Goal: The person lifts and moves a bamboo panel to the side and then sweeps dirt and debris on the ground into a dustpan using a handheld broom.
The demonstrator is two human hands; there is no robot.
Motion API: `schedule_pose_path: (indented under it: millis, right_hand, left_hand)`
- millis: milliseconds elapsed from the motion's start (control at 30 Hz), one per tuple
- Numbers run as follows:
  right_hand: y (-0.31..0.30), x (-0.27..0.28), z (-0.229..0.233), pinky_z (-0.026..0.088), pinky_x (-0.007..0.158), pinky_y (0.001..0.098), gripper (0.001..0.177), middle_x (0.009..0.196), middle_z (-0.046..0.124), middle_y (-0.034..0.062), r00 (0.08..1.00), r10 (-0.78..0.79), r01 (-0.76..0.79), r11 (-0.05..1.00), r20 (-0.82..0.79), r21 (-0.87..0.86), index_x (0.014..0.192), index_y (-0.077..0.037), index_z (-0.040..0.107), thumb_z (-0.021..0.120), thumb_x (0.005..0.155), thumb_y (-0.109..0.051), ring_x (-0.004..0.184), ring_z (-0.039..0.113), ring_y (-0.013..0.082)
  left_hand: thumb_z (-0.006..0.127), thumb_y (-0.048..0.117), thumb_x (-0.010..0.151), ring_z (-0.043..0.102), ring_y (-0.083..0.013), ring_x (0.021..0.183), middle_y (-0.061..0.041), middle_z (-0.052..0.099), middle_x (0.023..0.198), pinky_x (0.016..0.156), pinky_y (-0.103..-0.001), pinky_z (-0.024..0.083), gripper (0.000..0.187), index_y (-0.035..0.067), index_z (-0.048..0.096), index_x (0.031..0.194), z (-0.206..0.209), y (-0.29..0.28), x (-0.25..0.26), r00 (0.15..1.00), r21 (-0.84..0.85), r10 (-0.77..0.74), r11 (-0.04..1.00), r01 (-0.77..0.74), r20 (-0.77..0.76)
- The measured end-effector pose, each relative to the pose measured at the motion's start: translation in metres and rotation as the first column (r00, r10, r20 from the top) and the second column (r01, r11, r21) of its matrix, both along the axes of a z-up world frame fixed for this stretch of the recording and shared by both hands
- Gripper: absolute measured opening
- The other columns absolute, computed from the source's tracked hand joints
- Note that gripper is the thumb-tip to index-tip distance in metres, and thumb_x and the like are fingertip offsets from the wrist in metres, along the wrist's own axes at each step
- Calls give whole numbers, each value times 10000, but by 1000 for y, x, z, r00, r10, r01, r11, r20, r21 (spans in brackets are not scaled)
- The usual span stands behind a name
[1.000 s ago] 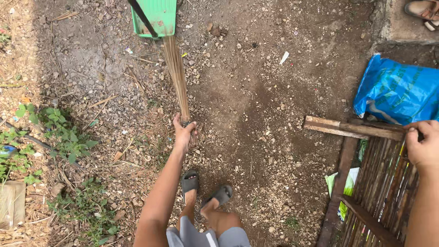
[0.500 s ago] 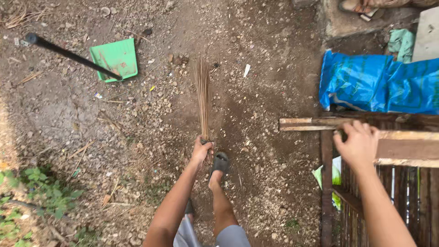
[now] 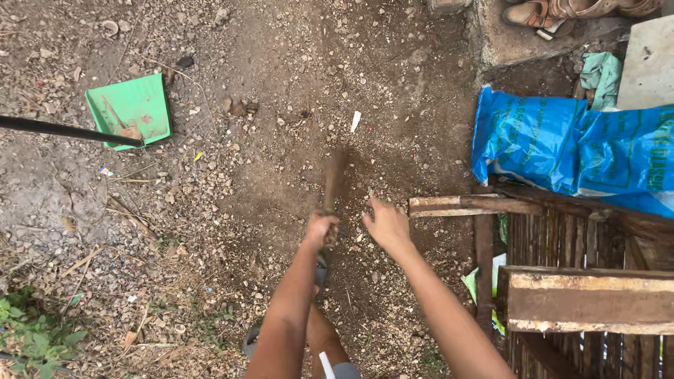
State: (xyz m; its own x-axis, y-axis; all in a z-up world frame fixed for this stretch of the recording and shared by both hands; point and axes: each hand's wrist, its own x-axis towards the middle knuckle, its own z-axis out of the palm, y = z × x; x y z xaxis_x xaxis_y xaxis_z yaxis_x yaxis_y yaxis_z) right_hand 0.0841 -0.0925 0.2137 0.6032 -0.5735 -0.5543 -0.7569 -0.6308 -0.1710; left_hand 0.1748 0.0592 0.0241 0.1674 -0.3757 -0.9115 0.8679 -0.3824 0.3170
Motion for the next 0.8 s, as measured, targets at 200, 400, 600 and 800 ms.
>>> schedule_pose_path:
  millis: [200,400,600,800]
  right_hand:
    - [-23,-90,-62,577,716,386,293,960,776,63,910,-376,397,911,-172,110,1242,-166,653,564,1009,-320,756,715,199]
    - [-51,-97,-115,517,578,328,224,885,731,56,712,-701,678,699,29,227,1165,-153,692,589,1017,-285,634,640,137]
    - [-57,-87,-120,407,514,316,207,854,681,52,640,-762,711,638,104,298,1150,-126,687,595,1013,-252,581,504,109]
    - [-50,-91,-104,440,521,271,214,907,690,15,633,-773,728,613,41,307,1132,-134,696,586,1003,-265,577,498,76]
  left_hand:
    - [691,-104,849,663,-174,687,-134,668,931,510,-274,549,480,50,417,1211,12,0,50,805,36,52,995,-91,591]
    - [592,-100,876,578,-210,541,-122,555,976,408,-331,489,513,79,312,1268,73,-71,-54,967,-92,91,993,-71,240]
    - [722,-114,790,648,-209,540,-159,676,864,408,-346,519,529,23,456,1226,-10,-125,-51,995,-111,-58,992,67,85]
    - [745,-79,768,655,-259,620,-207,686,944,507,-415,528,531,-9,516,1242,-63,-66,68,913,-1,184,980,-197,365]
